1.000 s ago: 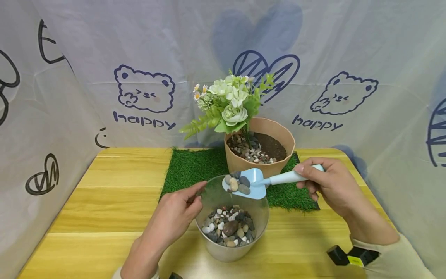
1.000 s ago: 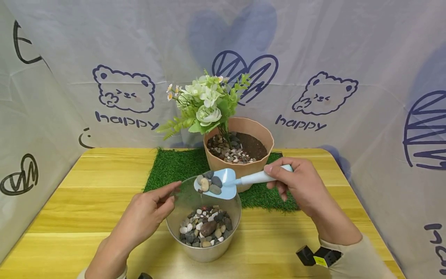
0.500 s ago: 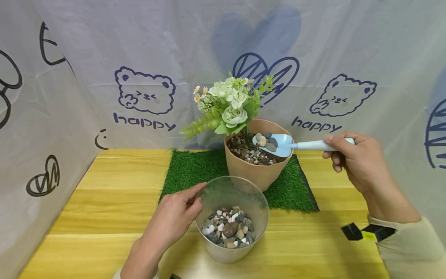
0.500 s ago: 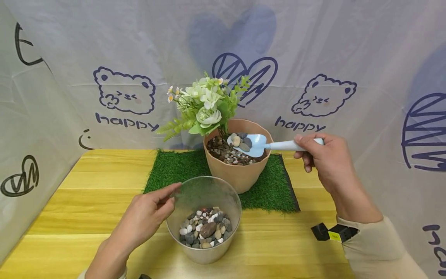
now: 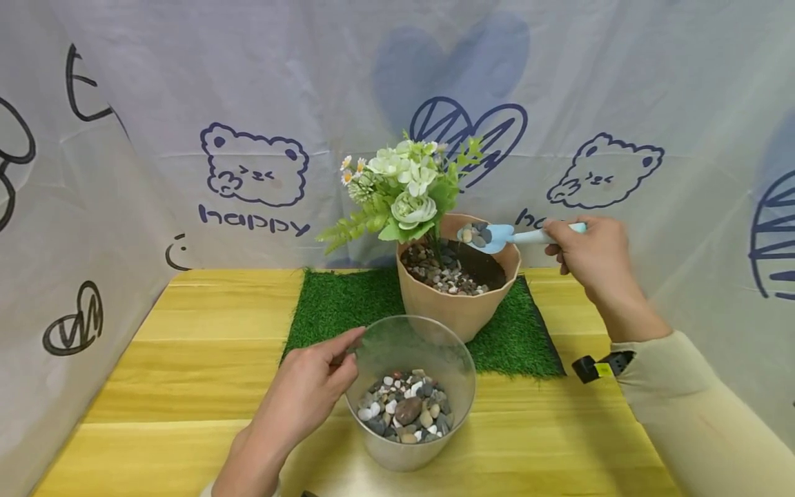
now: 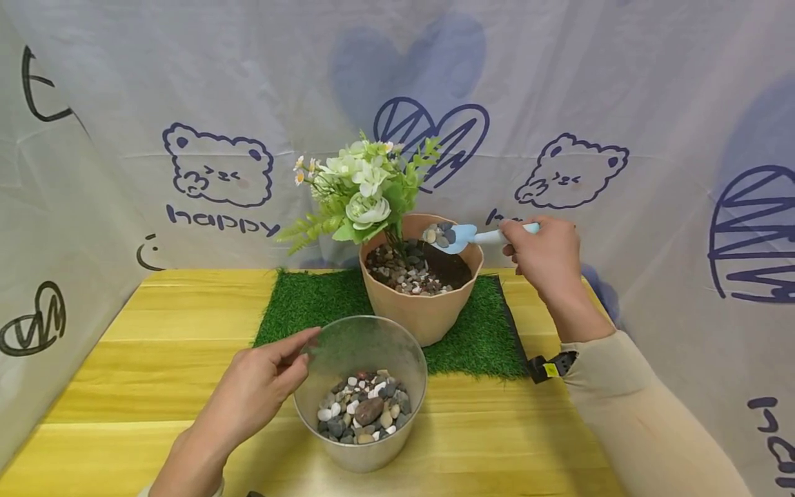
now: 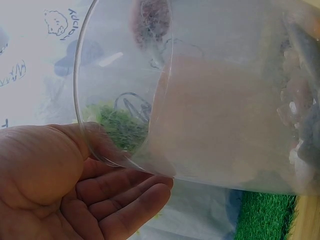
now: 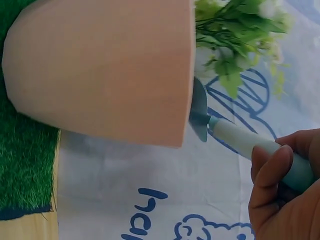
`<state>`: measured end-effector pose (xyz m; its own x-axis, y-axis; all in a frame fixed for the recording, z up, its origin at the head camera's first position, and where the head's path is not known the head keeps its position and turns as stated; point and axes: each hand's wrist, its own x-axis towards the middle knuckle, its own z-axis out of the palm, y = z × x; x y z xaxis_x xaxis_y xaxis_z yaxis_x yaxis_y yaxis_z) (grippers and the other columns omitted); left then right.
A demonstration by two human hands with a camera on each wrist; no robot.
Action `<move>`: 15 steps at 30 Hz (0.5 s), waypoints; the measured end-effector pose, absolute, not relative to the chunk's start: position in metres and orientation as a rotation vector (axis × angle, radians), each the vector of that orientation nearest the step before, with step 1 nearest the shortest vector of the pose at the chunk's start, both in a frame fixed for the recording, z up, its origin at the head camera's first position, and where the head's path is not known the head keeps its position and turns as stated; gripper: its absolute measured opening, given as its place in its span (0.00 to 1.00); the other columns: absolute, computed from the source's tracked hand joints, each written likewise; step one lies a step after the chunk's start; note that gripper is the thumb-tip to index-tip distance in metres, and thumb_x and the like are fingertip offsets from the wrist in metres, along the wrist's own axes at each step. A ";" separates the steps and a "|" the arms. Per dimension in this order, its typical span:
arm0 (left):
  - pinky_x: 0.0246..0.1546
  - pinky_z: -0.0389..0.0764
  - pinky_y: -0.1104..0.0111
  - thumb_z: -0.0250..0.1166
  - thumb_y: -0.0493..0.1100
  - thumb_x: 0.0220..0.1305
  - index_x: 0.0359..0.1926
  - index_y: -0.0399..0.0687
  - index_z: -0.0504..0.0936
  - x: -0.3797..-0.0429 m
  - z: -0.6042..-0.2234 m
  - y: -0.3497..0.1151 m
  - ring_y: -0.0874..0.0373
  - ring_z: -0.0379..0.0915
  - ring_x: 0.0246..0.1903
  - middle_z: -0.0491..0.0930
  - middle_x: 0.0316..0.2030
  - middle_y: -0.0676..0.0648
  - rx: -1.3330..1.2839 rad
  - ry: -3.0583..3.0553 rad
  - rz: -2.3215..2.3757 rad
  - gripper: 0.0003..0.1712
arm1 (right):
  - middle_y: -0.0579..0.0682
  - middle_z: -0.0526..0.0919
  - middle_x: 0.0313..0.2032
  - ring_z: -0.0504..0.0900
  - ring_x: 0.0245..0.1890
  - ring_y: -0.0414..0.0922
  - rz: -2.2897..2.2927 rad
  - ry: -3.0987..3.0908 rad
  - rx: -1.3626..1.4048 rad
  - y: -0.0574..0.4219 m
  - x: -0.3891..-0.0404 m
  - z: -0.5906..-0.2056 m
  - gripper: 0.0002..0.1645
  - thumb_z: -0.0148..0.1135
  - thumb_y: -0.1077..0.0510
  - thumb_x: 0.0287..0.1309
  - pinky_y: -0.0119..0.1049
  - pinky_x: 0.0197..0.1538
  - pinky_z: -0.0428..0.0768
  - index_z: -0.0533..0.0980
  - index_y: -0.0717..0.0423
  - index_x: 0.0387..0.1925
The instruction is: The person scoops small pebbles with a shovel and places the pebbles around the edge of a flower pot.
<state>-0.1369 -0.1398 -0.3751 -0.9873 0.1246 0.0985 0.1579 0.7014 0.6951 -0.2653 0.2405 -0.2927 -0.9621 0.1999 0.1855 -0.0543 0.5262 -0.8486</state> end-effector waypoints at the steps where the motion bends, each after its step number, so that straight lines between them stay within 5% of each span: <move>1: 0.12 0.64 0.71 0.59 0.40 0.71 0.71 0.62 0.79 -0.137 -0.375 -0.140 0.67 0.57 0.11 0.76 0.20 0.58 -0.234 -2.859 -1.176 0.29 | 0.42 0.85 0.20 0.79 0.19 0.36 1.334 -2.524 -0.115 0.238 -0.268 -0.294 0.25 0.62 0.46 0.72 0.32 0.22 0.80 0.84 0.69 0.46; 7: 0.12 0.64 0.71 0.59 0.40 0.72 0.71 0.63 0.79 -0.136 -0.376 -0.140 0.66 0.57 0.11 0.76 0.21 0.58 -0.228 -2.861 -1.192 0.29 | 0.57 0.90 0.28 0.75 0.14 0.44 0.941 -2.584 -0.093 0.225 -0.275 -0.298 0.23 0.60 0.46 0.71 0.36 0.17 0.71 0.87 0.62 0.41; 15: 0.11 0.64 0.71 0.59 0.40 0.71 0.71 0.63 0.79 -0.137 -0.376 -0.140 0.66 0.58 0.11 0.76 0.21 0.57 -0.237 -2.854 -1.197 0.29 | 0.52 0.78 0.17 0.71 0.15 0.49 0.692 -2.598 -0.011 0.215 -0.274 -0.300 0.23 0.59 0.46 0.73 0.40 0.21 0.67 0.86 0.64 0.40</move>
<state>-0.1367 -0.1403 -0.3760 -0.9876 0.1261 0.0937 0.1552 0.6909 0.7061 -0.2739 0.2153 -0.3002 -0.8991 0.1199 0.4211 -0.1054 0.8742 -0.4741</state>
